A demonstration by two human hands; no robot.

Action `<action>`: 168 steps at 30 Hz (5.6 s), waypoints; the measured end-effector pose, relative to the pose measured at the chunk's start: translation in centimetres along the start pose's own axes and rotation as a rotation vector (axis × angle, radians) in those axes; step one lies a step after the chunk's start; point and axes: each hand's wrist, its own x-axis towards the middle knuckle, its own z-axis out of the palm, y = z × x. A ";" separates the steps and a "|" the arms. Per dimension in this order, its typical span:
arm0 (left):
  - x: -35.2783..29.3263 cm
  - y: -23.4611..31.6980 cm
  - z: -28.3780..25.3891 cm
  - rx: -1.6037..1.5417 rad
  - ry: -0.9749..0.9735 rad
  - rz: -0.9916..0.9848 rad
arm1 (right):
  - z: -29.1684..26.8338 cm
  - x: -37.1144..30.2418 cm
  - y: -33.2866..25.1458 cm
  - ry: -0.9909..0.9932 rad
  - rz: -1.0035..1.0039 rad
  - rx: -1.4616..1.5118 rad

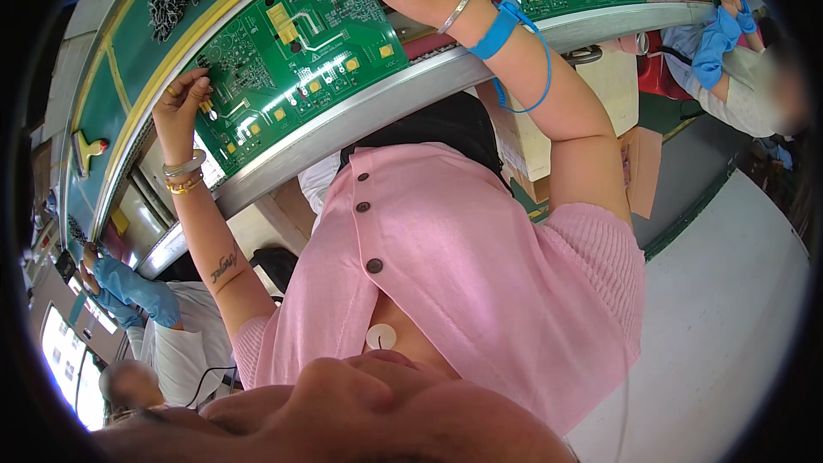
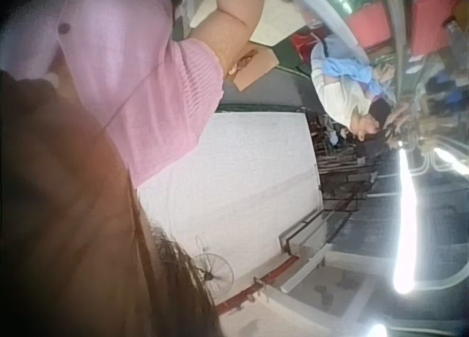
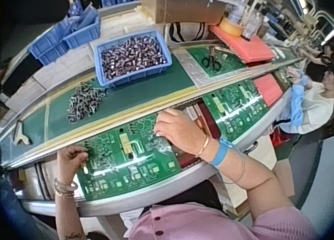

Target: Inserting electronic components into a printed circuit board on an assembly line.

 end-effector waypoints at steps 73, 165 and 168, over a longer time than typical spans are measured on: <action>6.0 6.0 3.3 0.745 0.142 0.606 | -0.3 1.8 -2.7 0.149 0.098 0.232; 2.3 7.4 10.6 0.773 -0.041 0.628 | -0.5 -2.6 -4.0 -0.012 0.259 0.177; 2.2 7.8 10.7 0.848 -0.054 0.624 | 0.6 -4.1 -4.6 -0.107 0.276 0.234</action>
